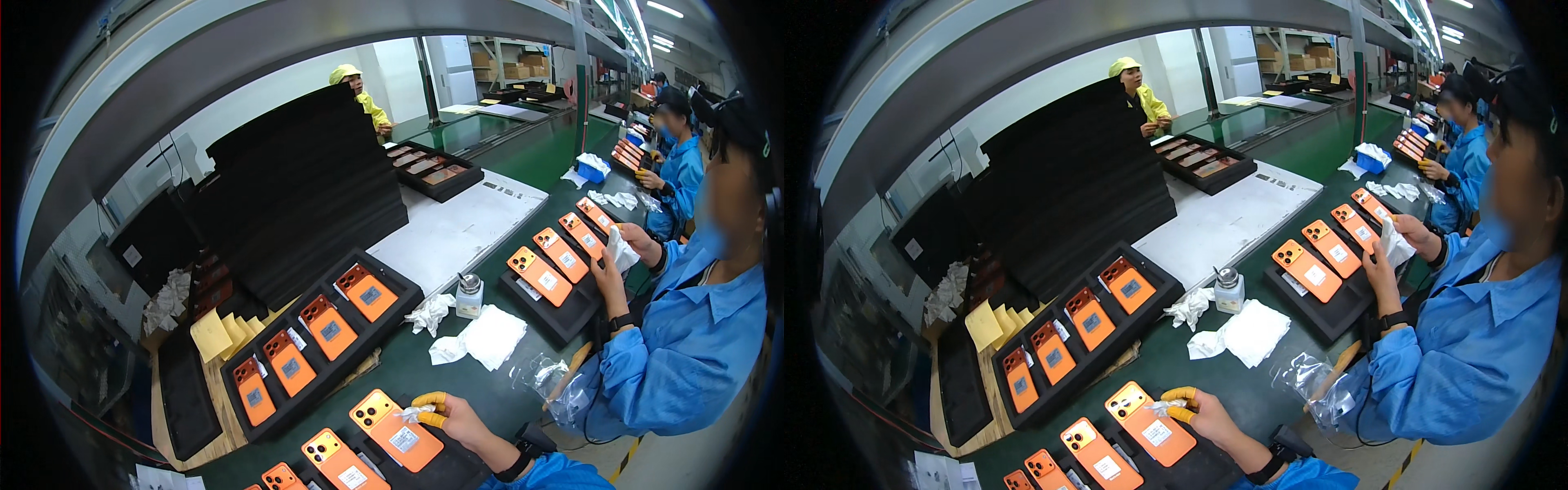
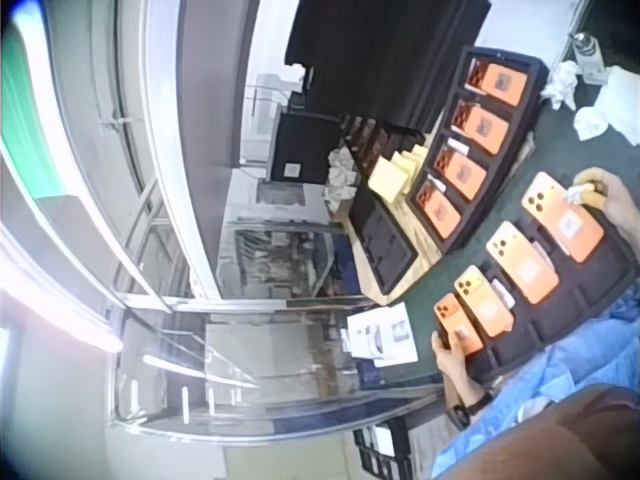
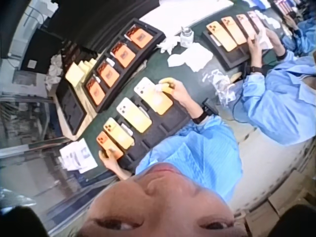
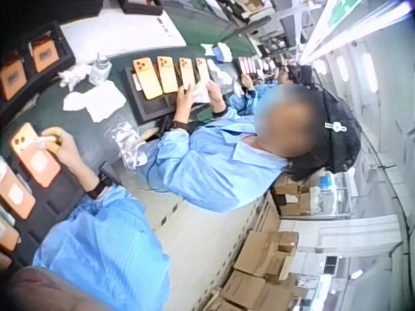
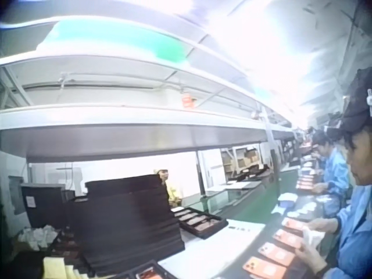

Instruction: Cleaning the back panels and camera lenses of several orange smartphones using a cloth and cleaning solution on an assembly line.

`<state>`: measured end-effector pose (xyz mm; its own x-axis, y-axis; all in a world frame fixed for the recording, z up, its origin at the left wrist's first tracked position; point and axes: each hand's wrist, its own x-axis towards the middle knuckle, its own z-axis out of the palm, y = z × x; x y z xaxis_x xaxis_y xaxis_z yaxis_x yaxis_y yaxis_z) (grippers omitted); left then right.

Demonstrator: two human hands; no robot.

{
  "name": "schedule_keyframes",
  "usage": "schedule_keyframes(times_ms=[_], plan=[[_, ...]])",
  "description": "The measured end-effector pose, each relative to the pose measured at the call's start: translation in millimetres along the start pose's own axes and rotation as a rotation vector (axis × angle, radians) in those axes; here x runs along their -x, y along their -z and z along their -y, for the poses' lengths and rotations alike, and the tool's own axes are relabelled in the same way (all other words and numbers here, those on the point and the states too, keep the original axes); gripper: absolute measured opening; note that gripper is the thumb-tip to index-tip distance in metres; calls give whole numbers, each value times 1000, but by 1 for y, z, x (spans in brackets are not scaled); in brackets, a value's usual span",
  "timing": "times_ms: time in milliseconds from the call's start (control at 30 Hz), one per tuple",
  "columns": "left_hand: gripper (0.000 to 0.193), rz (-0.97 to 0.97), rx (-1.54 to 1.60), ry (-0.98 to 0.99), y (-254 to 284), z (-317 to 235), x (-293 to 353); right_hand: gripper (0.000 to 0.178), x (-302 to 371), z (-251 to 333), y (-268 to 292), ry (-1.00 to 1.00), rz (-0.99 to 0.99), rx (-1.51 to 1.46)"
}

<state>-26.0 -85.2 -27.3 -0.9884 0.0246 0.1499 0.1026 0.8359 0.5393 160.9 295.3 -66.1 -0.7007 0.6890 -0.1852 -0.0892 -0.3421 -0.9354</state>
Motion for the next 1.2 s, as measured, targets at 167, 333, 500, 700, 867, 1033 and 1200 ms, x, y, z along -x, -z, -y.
schedule_keyframes(times_ms=[167, 333, 500, 700, 867, 1033, 1200], plan=[[59, 0, -23, 38, -3, 5, -3, 28, -4, -6, 3, -17, 6, -63], [67, 8, -72, 76, -3, 4, -3, 27, -1, 1, 0, -30, 14, -95], [68, -11, -118, 91, -4, 1, -4, 27, -2, -2, 4, -11, 40, -156], [66, -24, -75, 77, -6, -8, -4, 27, -5, -2, 15, 41, 27, -223], [64, -47, -14, 25, -16, -12, -3, 27, -10, 6, 24, 73, -14, -110], [61, -84, -158, -76, -20, -13, -4, 28, -10, 9, 27, 59, -33, -42], [49, -196, -212, -82, -5, -39, 0, 28, -1, 15, 28, 179, -174, 63]])
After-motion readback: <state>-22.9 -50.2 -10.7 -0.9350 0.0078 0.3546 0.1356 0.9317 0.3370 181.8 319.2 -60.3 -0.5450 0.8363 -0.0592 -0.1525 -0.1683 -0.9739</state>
